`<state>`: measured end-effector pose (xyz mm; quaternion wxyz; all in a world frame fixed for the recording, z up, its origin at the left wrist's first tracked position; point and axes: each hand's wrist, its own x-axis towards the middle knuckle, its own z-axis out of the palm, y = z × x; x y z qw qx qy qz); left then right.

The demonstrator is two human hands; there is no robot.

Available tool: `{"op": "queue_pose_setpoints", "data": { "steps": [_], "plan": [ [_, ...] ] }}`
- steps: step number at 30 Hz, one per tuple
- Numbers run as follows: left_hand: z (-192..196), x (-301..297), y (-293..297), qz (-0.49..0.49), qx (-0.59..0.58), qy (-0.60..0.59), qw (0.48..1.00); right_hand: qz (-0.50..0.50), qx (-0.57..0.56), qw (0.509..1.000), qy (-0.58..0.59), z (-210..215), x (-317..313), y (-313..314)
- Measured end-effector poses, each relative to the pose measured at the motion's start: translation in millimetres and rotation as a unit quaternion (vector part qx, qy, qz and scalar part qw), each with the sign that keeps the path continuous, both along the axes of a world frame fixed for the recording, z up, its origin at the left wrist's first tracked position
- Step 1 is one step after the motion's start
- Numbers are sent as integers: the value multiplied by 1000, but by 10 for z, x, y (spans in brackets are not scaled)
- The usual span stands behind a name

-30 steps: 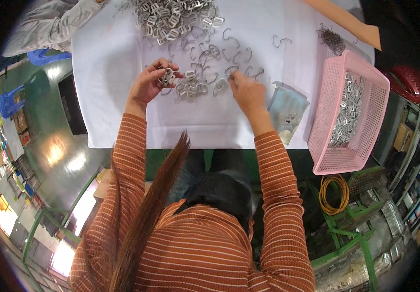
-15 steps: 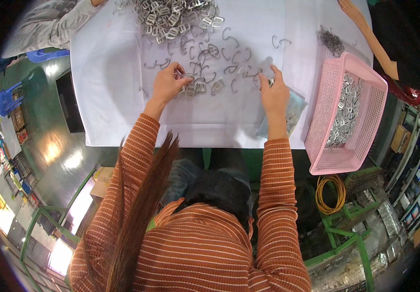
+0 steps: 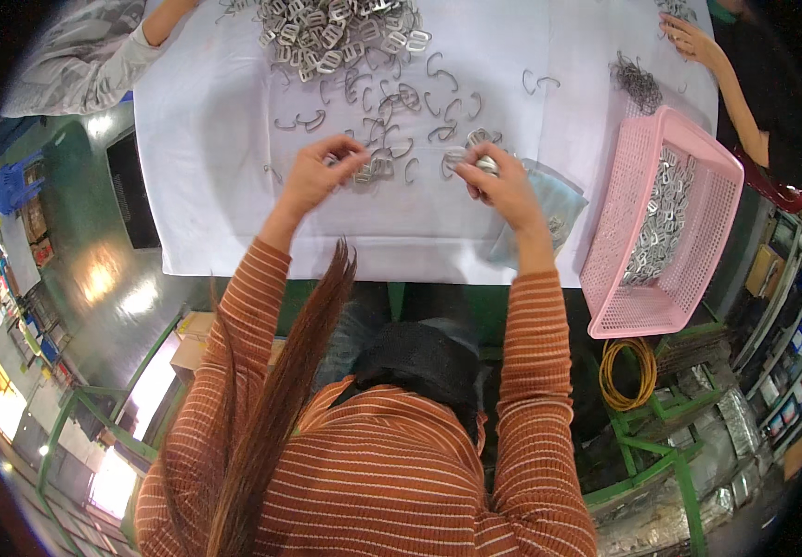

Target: The person repeatedly picks up small metal hooks and rectangular metal pieces from a white table, joins them together by hand, and places the assembled units into a pink basket. The person occasionally sweeps the table surface to gather scattered parts. Coworkers are visible at the same table performing similar assembly.

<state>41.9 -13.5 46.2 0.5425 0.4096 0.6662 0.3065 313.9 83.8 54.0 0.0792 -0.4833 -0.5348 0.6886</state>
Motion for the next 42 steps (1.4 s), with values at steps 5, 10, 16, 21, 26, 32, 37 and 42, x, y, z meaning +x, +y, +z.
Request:
{"op": "queue_pose_setpoints", "data": {
  "steps": [5,10,16,21,26,32,37,42],
  "plan": [
    [-180,374,-212,-125,199,378,895,-157,-198,920,301,314,221,23],
    [-242,235,-126,-91,196,341,915,-155,-86,983,54,29,135,280],
    [22,-275,-10,106,-24,-336,935,-36,-6,994,-99,109,-22,286],
    [-2,-521,-167,153,76,-576,799,-99,84,985,-115,-179,103,211],
    [-37,-540,-119,200,10,-458,866,32,340,889,-307,-222,-175,199],
    [-40,-103,-252,91,13,234,968,-153,-82,981,92,73,-57,202],
    [-148,-109,-320,71,31,203,976,-203,-85,964,147,36,-200,394],
    [106,-334,-221,148,-75,-178,970,-107,280,905,-303,-407,-517,880]
  ]
}}
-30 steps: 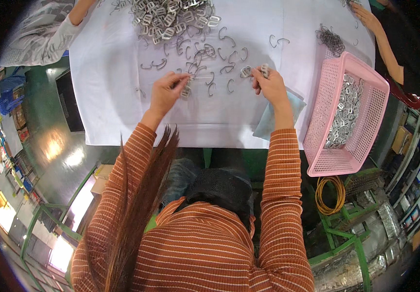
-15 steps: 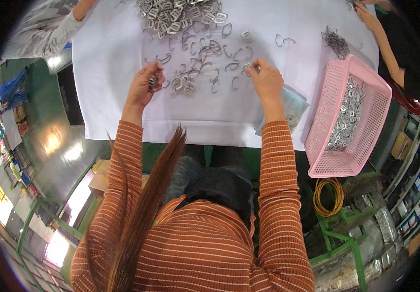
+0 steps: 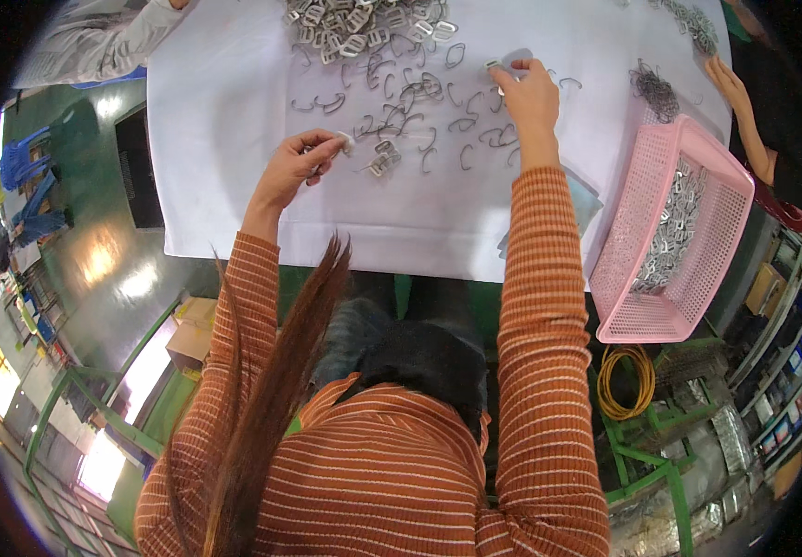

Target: The person repeatedly picks up small metal hooks and rectangular metal pieces from a white table, joins them together by hand, and places the assembled units into a pink basket. The person occasionally sweeps the table surface to gather scattered parts. Coworkers are visible at the same table performing similar assembly.

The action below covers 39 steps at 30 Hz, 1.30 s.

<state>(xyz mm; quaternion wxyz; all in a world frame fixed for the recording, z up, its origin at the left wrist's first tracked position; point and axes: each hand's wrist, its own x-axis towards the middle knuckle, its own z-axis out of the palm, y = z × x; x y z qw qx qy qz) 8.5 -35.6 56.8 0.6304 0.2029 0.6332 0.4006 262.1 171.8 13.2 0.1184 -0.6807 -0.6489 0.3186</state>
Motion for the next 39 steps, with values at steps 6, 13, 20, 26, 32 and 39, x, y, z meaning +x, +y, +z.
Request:
{"op": "queue_pose_setpoints", "data": {
  "steps": [6,13,20,26,32,39],
  "plan": [
    [119,-191,-88,16,32,-92,995,36,-225,948,221,246,-31,-79],
    [-24,-120,-150,124,30,-226,966,31,-339,771,538,389,-88,-696],
    [-295,662,-295,-93,16,381,920,409,-48,911,2,281,-793,-1072],
    [-434,578,-245,-102,50,309,944,326,-79,942,12,391,-630,-900],
    [36,438,47,-56,-102,-9,993,65,-250,951,171,444,41,-637],
    [100,636,426,-111,-129,45,984,-61,-233,949,201,561,654,-593]
  ]
}}
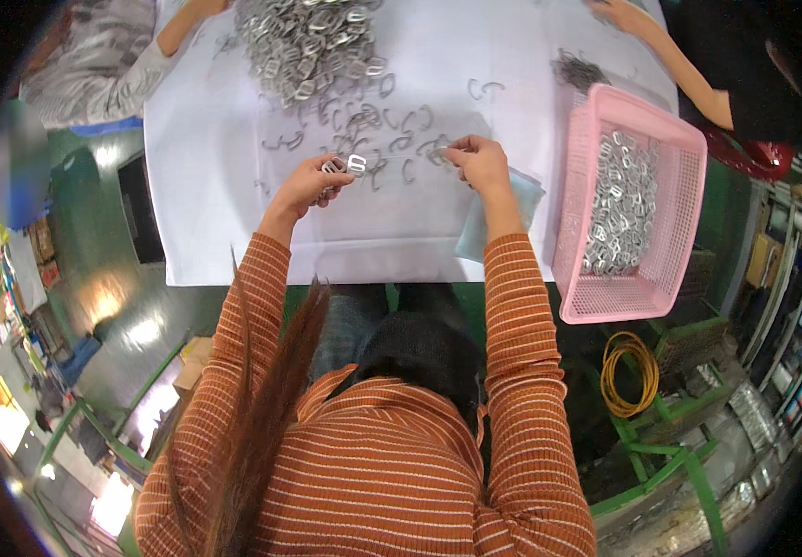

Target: The person repeatedly picks up small metal hooks and rectangular metal pieces from a white table, joins them together by hand, and places the assembled units into a pink basket. The person occasionally sweeps the table surface to gather scattered parts. Coworkers are visible at the same table performing similar assembly.

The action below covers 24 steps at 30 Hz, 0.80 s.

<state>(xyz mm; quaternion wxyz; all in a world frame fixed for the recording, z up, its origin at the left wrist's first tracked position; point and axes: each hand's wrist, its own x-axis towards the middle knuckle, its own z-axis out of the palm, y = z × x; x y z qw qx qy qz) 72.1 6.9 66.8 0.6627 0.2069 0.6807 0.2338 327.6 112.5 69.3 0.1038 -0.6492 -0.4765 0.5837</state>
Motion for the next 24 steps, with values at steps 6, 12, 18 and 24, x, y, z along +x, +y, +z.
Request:
{"op": "queue_pose_setpoints", "data": {
  "steps": [6,12,18,24],
  "plan": [
    [377,565,465,-30,85,-106,990,-76,120,989,-33,-94,525,-70],
    [633,1177,904,-66,144,-136,978,-239,20,965,107,115,763,-95],
    [714,1879,1316,-96,202,-102,969,-275,4,944,181,456,990,-218],
    [914,2957,1716,-261,390,21,883,-255,65,942,210,624,1165,-439]
  ]
}}
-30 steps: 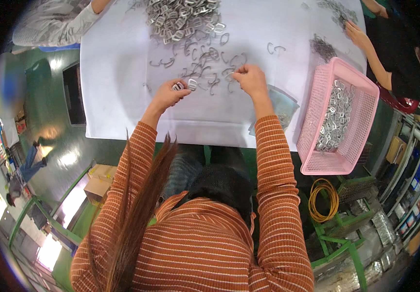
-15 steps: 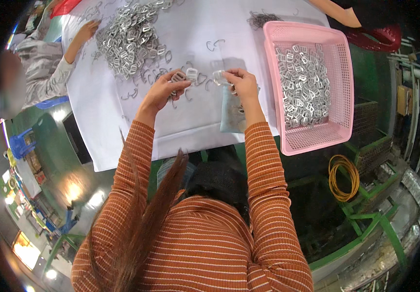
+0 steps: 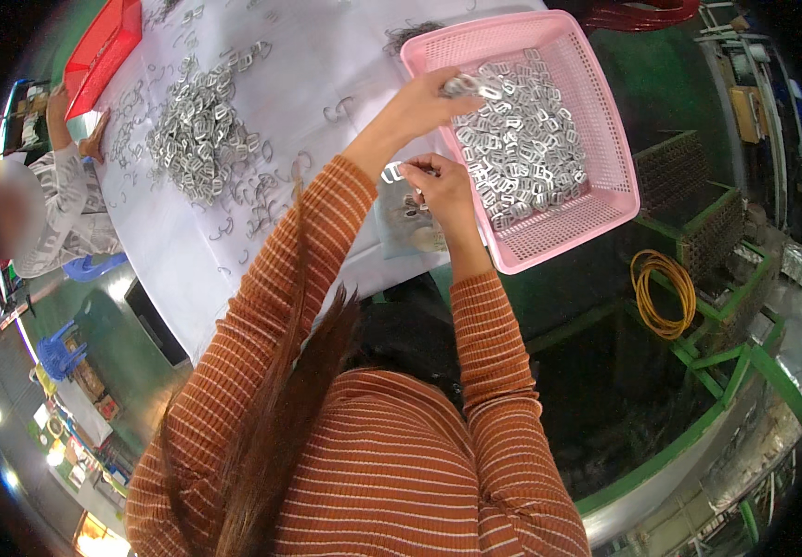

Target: The person repeatedly picks up small metal hooks and rectangular metal pieces from a white table, joins them together by hand, and places the assembled units into a pink basket. The person occasionally sweeps the table surface to gather scattered parts. Coworkers are visible at the same table performing similar assembly.

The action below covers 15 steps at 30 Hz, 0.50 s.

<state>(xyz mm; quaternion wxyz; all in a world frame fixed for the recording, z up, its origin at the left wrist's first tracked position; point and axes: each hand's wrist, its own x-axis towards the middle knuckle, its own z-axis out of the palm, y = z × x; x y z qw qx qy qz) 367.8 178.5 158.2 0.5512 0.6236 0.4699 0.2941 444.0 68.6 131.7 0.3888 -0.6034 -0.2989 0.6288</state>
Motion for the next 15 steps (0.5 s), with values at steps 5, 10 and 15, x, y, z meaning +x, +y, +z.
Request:
{"op": "queue_pose_setpoints", "data": {
  "steps": [5,10,15],
  "plan": [
    [-109,-92,26,45,52,13,998,-111,-6,993,31,231,297,22],
    [-99,-476,-359,-83,-26,-30,996,-171,-17,978,122,281,337,141],
    [-110,-394,-458,-25,-96,-32,995,-208,-38,961,176,339,322,181]
  ]
}}
